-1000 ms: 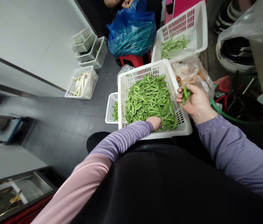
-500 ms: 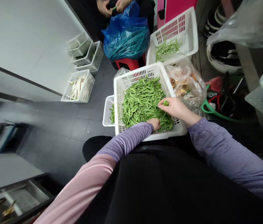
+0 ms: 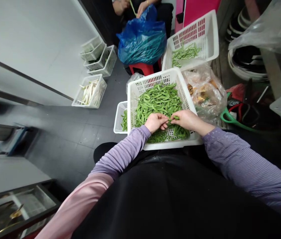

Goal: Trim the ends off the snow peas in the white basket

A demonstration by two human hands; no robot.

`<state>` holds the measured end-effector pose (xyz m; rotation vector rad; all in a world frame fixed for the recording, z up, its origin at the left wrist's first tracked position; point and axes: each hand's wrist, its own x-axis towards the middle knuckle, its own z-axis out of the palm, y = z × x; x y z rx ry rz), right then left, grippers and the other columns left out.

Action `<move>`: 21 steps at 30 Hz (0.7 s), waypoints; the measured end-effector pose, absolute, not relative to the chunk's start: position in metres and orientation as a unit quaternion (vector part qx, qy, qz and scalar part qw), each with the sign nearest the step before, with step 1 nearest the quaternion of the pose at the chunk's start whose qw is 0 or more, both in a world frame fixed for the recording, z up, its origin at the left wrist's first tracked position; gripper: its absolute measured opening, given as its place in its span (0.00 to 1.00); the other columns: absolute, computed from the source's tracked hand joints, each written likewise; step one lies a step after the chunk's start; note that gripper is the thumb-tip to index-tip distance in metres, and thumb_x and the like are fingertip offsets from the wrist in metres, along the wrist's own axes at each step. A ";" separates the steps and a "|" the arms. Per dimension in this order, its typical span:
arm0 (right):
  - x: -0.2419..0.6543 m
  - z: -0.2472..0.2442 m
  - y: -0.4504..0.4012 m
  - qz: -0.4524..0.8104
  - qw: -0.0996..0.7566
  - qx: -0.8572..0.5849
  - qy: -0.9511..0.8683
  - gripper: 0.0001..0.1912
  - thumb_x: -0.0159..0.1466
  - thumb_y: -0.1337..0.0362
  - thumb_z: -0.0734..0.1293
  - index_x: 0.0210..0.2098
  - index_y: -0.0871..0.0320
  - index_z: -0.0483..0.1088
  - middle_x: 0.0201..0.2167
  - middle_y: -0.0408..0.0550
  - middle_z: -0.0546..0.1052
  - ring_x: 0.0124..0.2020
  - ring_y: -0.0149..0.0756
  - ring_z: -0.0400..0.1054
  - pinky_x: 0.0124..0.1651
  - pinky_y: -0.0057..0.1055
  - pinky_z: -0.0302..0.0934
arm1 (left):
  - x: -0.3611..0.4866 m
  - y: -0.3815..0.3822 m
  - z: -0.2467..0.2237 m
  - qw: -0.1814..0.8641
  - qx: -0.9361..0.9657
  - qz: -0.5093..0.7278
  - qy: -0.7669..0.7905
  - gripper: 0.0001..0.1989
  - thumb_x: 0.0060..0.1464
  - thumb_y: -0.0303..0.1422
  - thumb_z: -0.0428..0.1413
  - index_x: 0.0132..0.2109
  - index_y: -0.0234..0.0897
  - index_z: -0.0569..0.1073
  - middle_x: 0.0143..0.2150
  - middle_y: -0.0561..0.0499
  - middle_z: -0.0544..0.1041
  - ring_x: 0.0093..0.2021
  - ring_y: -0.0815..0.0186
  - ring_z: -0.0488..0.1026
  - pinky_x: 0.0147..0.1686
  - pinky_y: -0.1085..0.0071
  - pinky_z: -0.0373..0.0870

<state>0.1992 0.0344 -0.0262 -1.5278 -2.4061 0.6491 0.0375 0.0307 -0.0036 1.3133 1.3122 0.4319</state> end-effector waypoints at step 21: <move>0.204 -0.012 0.029 0.460 0.286 -0.540 -0.644 0.13 0.52 0.55 0.65 0.30 0.59 0.68 0.16 0.38 0.67 0.16 0.26 0.56 0.21 0.26 0.50 | 0.012 0.009 -0.037 0.525 0.604 0.058 0.596 0.16 0.43 0.15 0.52 0.41 0.29 0.68 0.34 0.52 0.72 0.21 0.80 0.66 0.24 0.82 0.66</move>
